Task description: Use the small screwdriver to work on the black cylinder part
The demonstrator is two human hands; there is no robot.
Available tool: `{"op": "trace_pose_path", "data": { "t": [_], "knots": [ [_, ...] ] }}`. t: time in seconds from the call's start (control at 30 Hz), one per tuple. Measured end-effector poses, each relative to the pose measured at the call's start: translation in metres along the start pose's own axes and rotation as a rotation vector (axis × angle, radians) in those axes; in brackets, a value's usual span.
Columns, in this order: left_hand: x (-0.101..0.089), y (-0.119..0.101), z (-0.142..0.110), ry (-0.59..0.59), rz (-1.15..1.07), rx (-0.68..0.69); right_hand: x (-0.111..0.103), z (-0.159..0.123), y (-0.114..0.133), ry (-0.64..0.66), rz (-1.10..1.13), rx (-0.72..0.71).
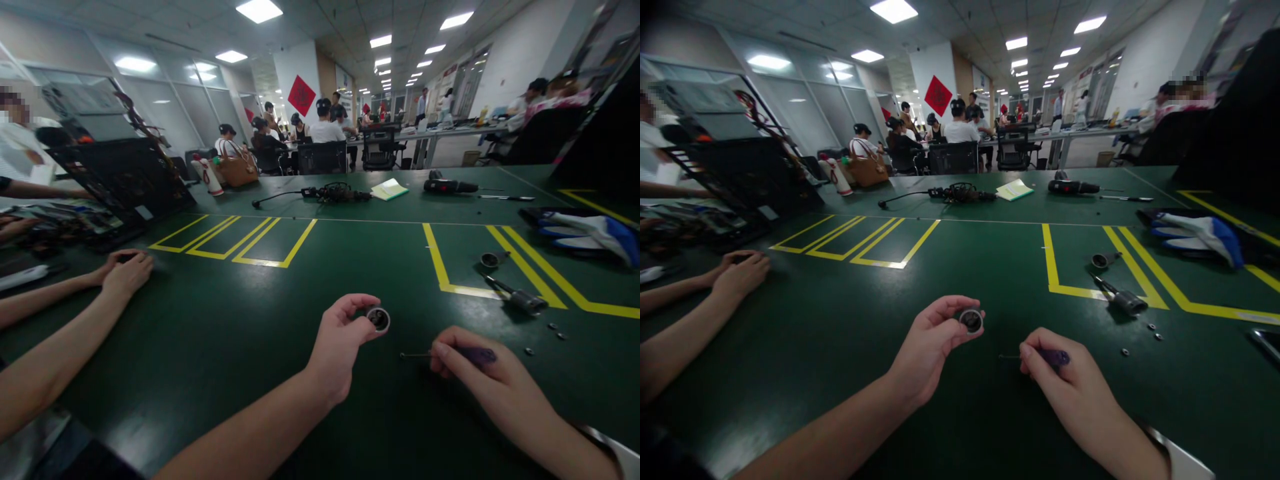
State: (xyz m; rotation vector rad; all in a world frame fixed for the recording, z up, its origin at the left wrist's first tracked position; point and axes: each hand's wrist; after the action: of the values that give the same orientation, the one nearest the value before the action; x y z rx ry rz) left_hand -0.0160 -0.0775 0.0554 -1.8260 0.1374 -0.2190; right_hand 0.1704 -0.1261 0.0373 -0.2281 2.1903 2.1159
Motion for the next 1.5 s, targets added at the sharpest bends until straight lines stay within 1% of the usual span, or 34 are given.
{"op": "trace_pose_path", "data": {
  "t": [0.07,0.17,0.23,0.27,0.33,0.4,0.47,0.53,0.63,0.7,0.8,0.93,1.0,1.2,1.3,1.5],
  "knots": [
    [0.0,0.0,0.001,-0.01,0.006,-0.001,0.002,0.0,0.0,-0.038,0.167,0.057],
    [0.0,0.0,0.001,-0.012,0.008,-0.015,0.004,0.0,-0.001,-0.107,0.543,0.144],
    [0.001,-0.001,0.001,-0.016,0.01,-0.027,0.004,-0.002,0.0,-0.129,0.693,0.114],
    [0.001,-0.001,0.001,-0.018,0.013,-0.032,0.003,-0.004,0.0,-0.132,0.705,0.063],
    [0.003,-0.002,-0.001,-0.023,0.018,-0.037,0.002,-0.008,-0.001,-0.122,0.618,-0.072],
    [0.004,-0.003,-0.003,-0.013,0.025,-0.038,0.002,-0.013,-0.001,-0.098,0.437,-0.182],
    [0.004,-0.002,-0.004,0.004,0.032,-0.035,0.004,-0.017,0.0,-0.08,0.254,-0.258],
    [0.004,-0.001,-0.004,0.017,0.035,-0.028,0.007,-0.019,0.003,-0.085,0.116,-0.342],
    [0.005,0.001,-0.004,0.019,0.05,-0.023,0.01,-0.02,0.007,-0.099,-0.017,-0.468],
    [0.005,0.002,-0.004,0.019,0.076,-0.021,0.011,-0.021,0.007,-0.103,-0.087,-0.52],
    [0.007,0.002,-0.004,0.027,0.091,-0.005,0.01,-0.023,0.002,-0.103,-0.17,-0.564],
    [0.007,0.004,-0.004,0.034,0.104,0.051,0.008,-0.025,-0.003,-0.056,-0.236,-0.559],
    [0.006,0.006,-0.004,0.038,0.13,0.087,0.008,-0.025,-0.003,-0.047,-0.246,-0.566],
    [0.003,0.013,-0.001,0.04,0.212,0.154,0.01,-0.022,-0.001,-0.021,-0.262,-0.659],
    [0.003,0.014,-0.002,0.049,0.229,0.19,0.009,-0.024,-0.004,-0.029,-0.294,-0.682],
    [0.005,0.01,-0.003,0.033,0.252,0.191,0.007,-0.028,-0.003,-0.04,-0.376,-0.734]
  ]
}}
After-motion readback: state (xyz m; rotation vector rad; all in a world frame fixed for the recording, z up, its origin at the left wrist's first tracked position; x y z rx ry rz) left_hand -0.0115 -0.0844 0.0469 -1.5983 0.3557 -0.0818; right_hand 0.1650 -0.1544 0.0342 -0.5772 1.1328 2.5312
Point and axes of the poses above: each hand's wrist, its own z-axis towards the middle knuckle, its own x-axis out of the palm, y = z × x, and after that the axes turned 13 degrees about z, right-handed
